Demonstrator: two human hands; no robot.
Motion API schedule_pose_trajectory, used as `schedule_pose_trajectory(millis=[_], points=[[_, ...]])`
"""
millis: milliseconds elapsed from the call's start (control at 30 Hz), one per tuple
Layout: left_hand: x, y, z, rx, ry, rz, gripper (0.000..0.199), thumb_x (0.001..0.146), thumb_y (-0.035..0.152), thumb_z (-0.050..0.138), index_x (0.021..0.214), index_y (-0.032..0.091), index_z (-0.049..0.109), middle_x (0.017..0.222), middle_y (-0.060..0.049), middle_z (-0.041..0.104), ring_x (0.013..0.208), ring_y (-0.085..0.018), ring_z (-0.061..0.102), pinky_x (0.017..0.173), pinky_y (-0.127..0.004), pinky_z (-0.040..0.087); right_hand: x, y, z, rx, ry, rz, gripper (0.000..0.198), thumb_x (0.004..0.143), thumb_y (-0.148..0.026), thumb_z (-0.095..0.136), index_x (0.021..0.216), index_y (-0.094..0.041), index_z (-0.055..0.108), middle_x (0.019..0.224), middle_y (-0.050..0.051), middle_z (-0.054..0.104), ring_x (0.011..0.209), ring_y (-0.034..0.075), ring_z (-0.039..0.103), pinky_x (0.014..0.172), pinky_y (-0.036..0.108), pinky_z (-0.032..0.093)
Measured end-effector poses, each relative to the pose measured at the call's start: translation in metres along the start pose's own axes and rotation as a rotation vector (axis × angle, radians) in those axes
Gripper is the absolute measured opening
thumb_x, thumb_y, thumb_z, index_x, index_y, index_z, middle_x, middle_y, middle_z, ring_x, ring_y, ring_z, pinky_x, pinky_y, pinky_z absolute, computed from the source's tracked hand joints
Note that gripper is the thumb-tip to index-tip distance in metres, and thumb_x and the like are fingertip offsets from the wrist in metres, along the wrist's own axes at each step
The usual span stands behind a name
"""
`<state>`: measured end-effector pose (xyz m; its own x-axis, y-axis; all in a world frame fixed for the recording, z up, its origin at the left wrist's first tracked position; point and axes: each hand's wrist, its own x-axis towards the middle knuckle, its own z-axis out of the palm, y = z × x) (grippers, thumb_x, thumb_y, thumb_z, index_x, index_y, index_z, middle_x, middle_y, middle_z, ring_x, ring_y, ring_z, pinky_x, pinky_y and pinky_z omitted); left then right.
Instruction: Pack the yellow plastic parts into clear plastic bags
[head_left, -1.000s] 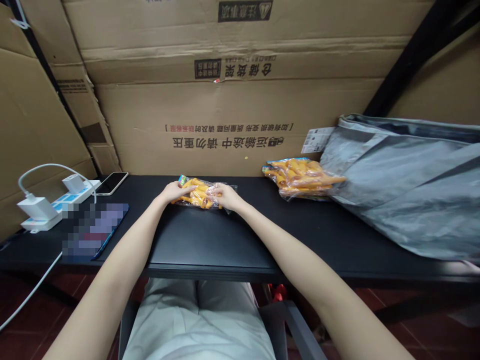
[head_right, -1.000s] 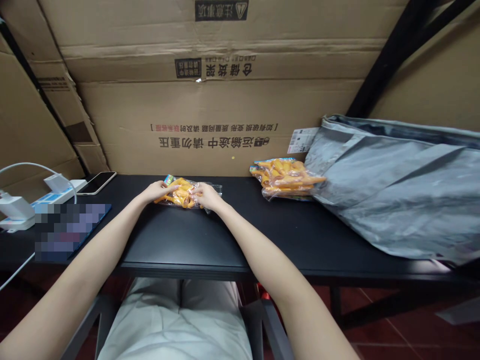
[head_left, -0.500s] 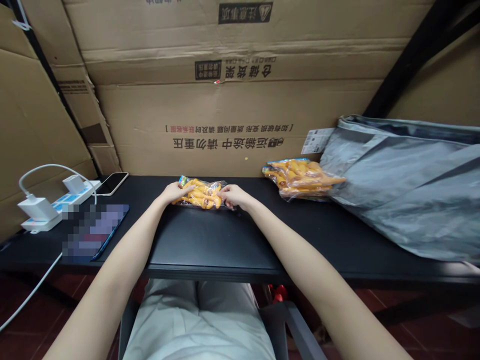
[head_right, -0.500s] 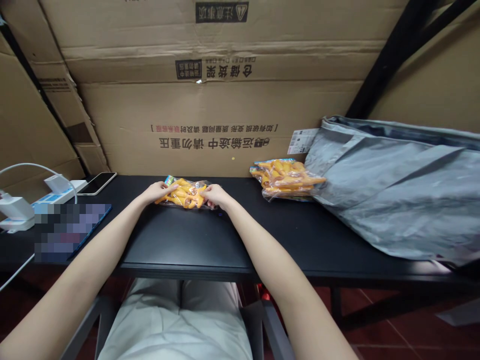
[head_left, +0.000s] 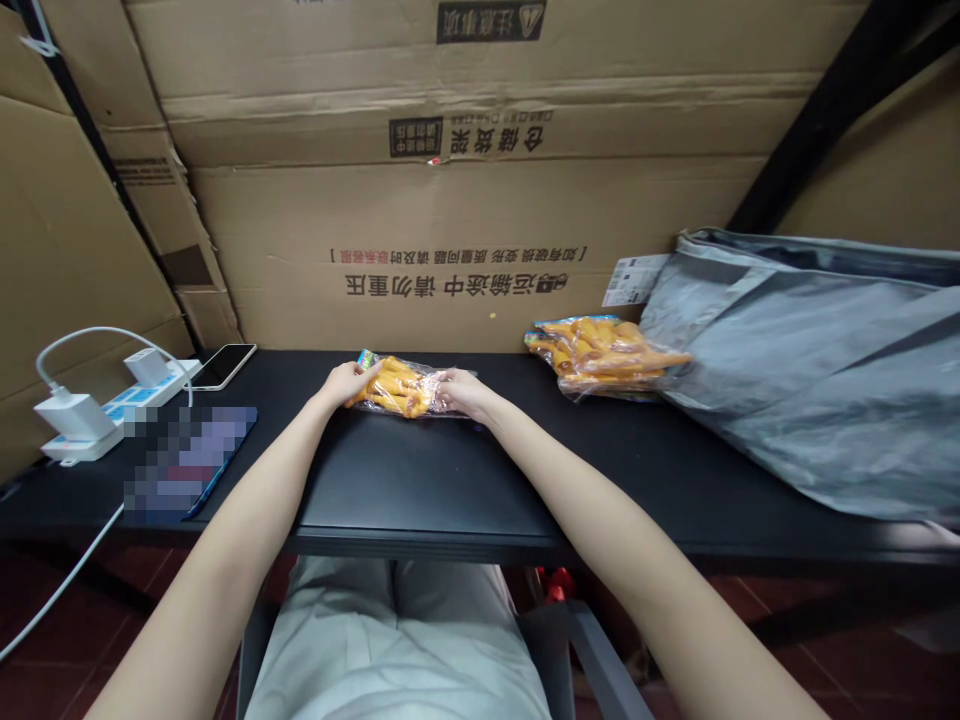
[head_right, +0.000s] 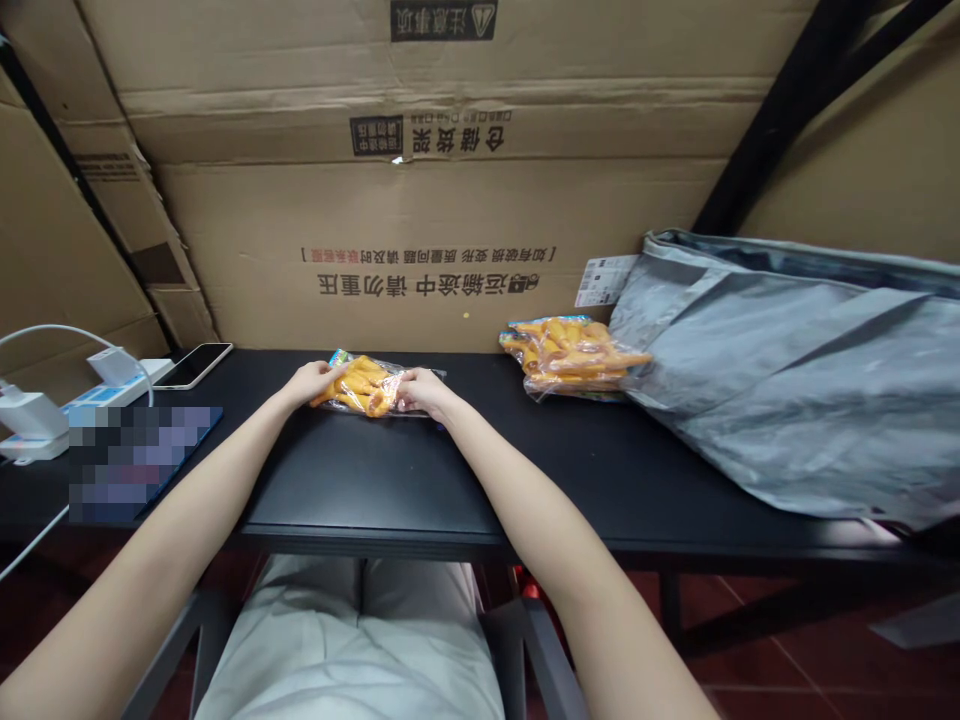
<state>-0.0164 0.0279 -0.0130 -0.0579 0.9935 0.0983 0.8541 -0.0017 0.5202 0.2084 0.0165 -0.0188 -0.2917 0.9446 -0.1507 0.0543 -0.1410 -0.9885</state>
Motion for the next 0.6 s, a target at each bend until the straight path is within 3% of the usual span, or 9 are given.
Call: schedule_pose_trajectory(millis=[200,400,600], points=[[-0.0015,0.0023,0.0023,0.040,0.044,0.026,0.048,0.079,0.058,0.049,0.085,0.014,0.067,0.093,-0.012,0.070,0.086,-0.023,0.064,0.068,-0.025,0.044,0.0002,0.0029,-0.0012,-0.318,0.046,-0.045,0.021,0.061,0.004,0.048,0.056,-0.016,0.047,0.038,-0.004,0.049,0.036,0.007,0.044,0.039,0.017,0.036],[0.0007,-0.0003,0.0071,0.114,0.085,0.092,0.048,0.083,0.055,0.043,0.086,0.014,0.067,0.092,-0.012,0.070,0.086,-0.024,0.063,0.069,-0.026,0.043,-0.0014,0.0032,-0.0017,-0.266,0.001,-0.051,0.020,0.062,0.001,0.052,0.074,-0.016,0.052,0.043,-0.005,0.053,0.039,0.007,0.047,0.043,0.017,0.040],[0.0008,-0.0035,0.0077,0.104,0.099,0.114,0.058,0.088,0.057,0.029,0.084,0.013,0.067,0.090,-0.015,0.070,0.088,-0.026,0.064,0.070,-0.028,0.043,-0.0041,0.0006,-0.0036,-0.302,-0.024,-0.040,0.028,0.061,0.000,0.051,0.085,-0.015,0.055,0.046,-0.005,0.054,0.040,0.008,0.047,0.041,0.017,0.036]])
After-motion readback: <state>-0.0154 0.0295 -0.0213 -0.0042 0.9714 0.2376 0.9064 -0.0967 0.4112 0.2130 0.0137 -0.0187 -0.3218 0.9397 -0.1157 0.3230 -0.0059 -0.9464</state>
